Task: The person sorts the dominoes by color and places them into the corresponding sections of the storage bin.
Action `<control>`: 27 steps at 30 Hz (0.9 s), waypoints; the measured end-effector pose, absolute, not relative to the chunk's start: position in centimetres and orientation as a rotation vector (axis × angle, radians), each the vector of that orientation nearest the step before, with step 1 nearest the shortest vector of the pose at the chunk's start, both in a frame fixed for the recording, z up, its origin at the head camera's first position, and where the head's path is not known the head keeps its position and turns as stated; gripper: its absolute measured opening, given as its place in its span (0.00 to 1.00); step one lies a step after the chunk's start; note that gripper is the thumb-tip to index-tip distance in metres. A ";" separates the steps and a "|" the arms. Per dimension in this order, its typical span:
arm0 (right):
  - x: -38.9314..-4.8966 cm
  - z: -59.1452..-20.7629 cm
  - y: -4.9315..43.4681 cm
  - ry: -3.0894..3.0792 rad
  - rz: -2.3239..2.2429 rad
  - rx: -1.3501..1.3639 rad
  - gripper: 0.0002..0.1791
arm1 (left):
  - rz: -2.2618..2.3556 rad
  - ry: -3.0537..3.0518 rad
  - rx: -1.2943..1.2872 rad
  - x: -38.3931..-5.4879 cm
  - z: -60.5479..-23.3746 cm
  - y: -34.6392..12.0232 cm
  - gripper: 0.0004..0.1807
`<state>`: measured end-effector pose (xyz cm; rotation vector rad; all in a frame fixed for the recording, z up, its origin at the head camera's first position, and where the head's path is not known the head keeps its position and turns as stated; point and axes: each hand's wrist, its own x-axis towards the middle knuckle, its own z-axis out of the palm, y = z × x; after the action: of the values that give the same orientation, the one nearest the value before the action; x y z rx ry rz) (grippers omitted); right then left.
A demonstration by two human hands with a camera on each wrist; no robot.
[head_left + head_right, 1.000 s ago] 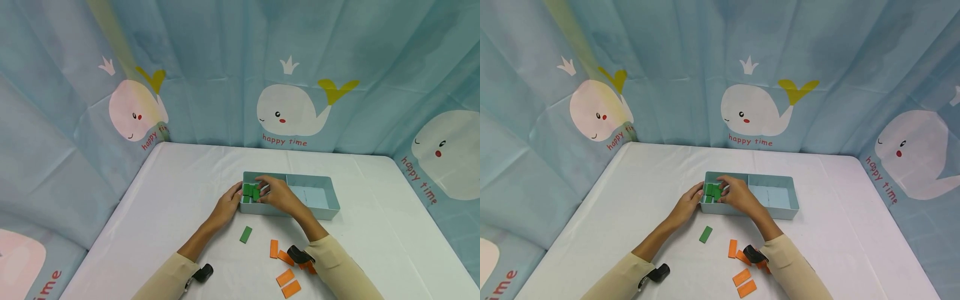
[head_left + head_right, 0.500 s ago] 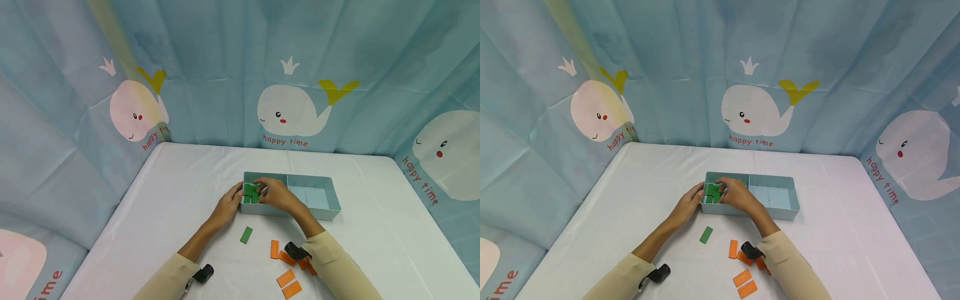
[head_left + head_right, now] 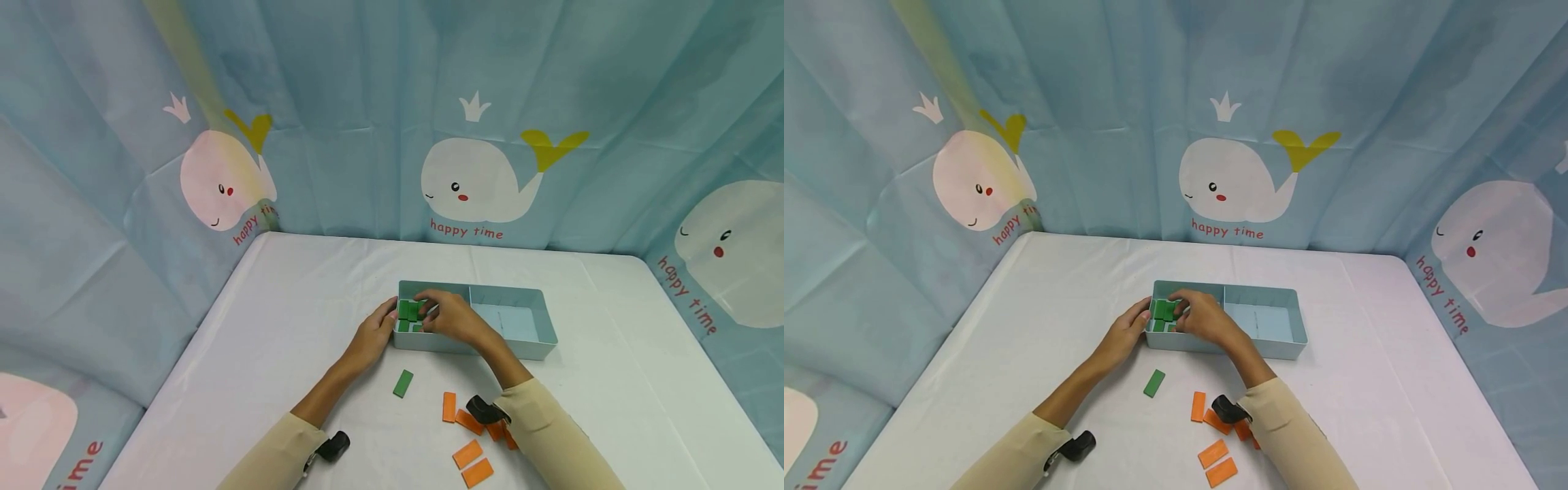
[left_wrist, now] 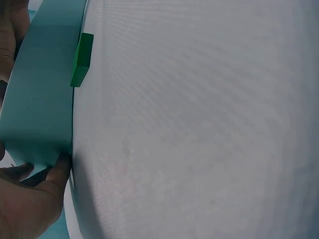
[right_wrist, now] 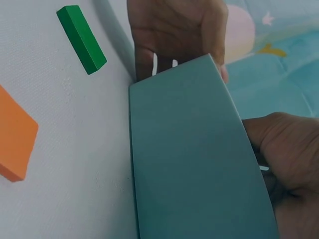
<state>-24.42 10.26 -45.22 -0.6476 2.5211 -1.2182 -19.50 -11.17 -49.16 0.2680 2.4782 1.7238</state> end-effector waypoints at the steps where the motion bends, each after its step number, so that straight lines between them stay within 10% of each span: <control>1: -24.4 -45.2 10.3 2.522 -1.228 -0.648 0.33 | 1.722 2.480 0.266 -19.5 -49.1 -11.2 0.33; 27: -22.4 -45.2 11.7 2.458 -1.645 -0.749 0.38 | 1.738 2.485 0.262 -19.7 -49.4 -11.2 0.31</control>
<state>-22.42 11.68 -45.24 -0.7495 2.4579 -1.6447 -19.68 -11.16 -49.44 0.2623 2.4848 1.7375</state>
